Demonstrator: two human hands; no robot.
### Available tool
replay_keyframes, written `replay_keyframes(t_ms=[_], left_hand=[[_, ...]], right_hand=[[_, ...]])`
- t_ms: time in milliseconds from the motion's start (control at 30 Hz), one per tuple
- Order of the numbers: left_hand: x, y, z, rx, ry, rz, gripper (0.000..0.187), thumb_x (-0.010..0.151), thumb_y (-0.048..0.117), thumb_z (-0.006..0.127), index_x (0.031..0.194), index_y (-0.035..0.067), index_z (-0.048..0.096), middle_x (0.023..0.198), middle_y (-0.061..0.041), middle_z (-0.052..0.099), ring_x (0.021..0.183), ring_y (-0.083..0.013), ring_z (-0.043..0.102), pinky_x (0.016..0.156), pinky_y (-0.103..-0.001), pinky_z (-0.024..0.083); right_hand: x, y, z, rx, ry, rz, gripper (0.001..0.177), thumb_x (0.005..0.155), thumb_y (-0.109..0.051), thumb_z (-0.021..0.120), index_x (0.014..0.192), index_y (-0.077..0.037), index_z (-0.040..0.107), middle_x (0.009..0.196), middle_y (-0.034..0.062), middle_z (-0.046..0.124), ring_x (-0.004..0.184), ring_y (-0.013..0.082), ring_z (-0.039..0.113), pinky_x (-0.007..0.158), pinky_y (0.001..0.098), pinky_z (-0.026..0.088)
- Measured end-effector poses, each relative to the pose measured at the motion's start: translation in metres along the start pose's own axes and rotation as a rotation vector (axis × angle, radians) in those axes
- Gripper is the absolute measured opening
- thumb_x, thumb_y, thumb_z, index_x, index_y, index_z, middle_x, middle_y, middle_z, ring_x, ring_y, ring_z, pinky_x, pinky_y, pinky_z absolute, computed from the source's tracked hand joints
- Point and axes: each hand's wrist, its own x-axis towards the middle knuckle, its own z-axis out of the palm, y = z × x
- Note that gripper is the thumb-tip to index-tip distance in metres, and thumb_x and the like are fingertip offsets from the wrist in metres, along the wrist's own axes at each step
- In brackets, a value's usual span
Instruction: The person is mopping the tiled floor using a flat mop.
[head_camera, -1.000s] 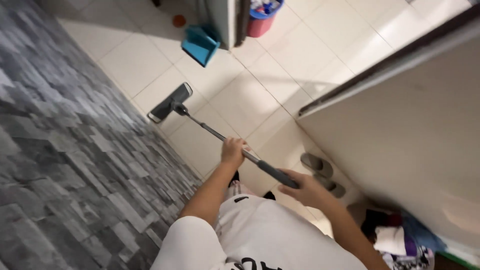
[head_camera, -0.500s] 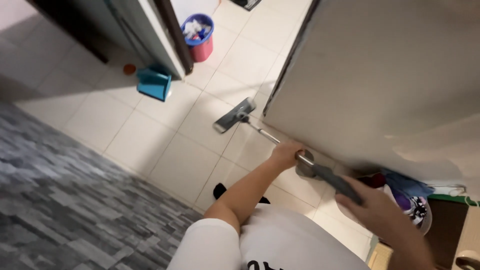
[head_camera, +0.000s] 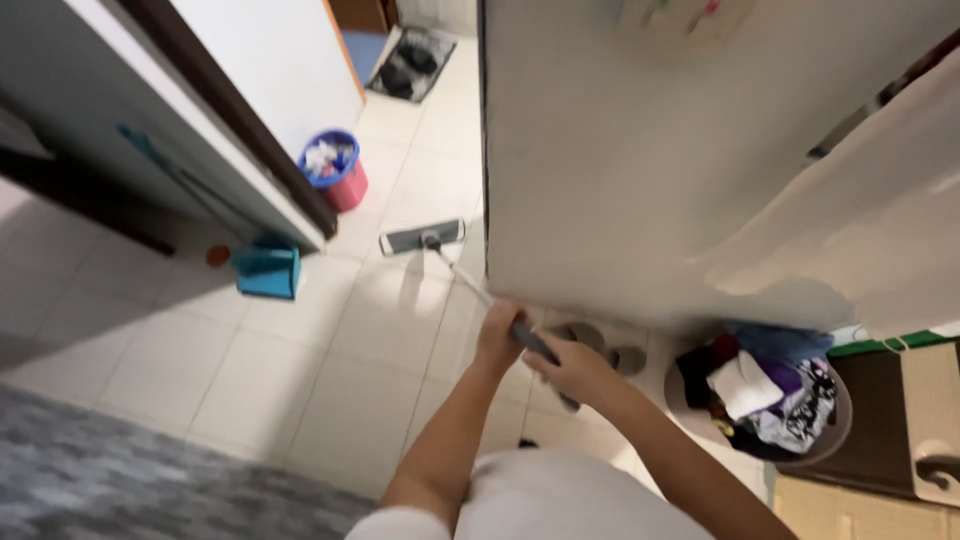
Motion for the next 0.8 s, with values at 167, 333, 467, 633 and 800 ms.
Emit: replay_keyframes(t_ms=[167,333,467,633,800], left_hand=[[-0.011,0.001,-0.027,0.013,-0.11,-0.084,0.013,0.087,0.011,0.074,0.092,0.008,0.063,0.09,-0.014,0.066,0.091,-0.0356,0.064,0.08,-0.044,0.052],[-0.021,-0.006,-0.037,0.06,-0.168,-0.122,0.013,0.088,0.012,0.075,0.09,0.007,0.063,0.087,-0.014,0.067,0.088,-0.0352,0.064,0.079,-0.043,0.052],[-0.029,-0.003,-0.057,0.022,-0.208,-0.186,0.008,0.088,0.012,0.071,0.091,0.008,0.064,0.088,-0.012,0.066,0.082,-0.0306,0.066,0.076,-0.039,0.056],[-0.03,0.014,-0.08,0.081,-0.201,-0.26,0.017,0.086,0.015,0.078,0.089,0.007,0.064,0.088,-0.014,0.067,0.082,-0.0325,0.066,0.074,-0.041,0.053],[-0.037,0.015,-0.081,0.057,-0.202,-0.297,0.019,0.083,0.013,0.079,0.089,0.006,0.062,0.091,-0.014,0.067,0.088,-0.0347,0.064,0.077,-0.042,0.052]], right_hand=[[0.027,-0.03,-0.083,-0.281,0.478,-0.411,0.058,0.099,-0.043,0.06,0.148,-0.021,0.041,0.095,0.0097,0.074,0.084,0.0274,0.069,0.077,0.0424,0.054],[0.007,-0.096,-0.181,-0.351,0.809,-0.509,0.079,0.104,-0.035,0.056,0.167,-0.016,0.011,0.085,0.0123,0.071,0.065,0.0291,0.065,0.061,0.044,0.052],[0.029,-0.111,-0.209,-0.482,1.006,-0.519,0.091,0.102,-0.03,0.061,0.166,-0.011,-0.001,0.078,0.0144,0.068,0.056,0.0295,0.062,0.049,0.0429,0.048],[0.052,-0.115,-0.219,-0.487,1.005,-0.479,0.096,0.101,-0.028,0.063,0.165,-0.009,-0.006,0.071,0.0133,0.067,0.053,0.0276,0.062,0.045,0.04,0.046],[0.056,-0.115,-0.221,-0.493,1.002,-0.466,0.096,0.101,-0.027,0.061,0.166,-0.007,-0.007,0.068,0.013,0.068,0.046,0.0243,0.059,0.041,0.0383,0.044]])
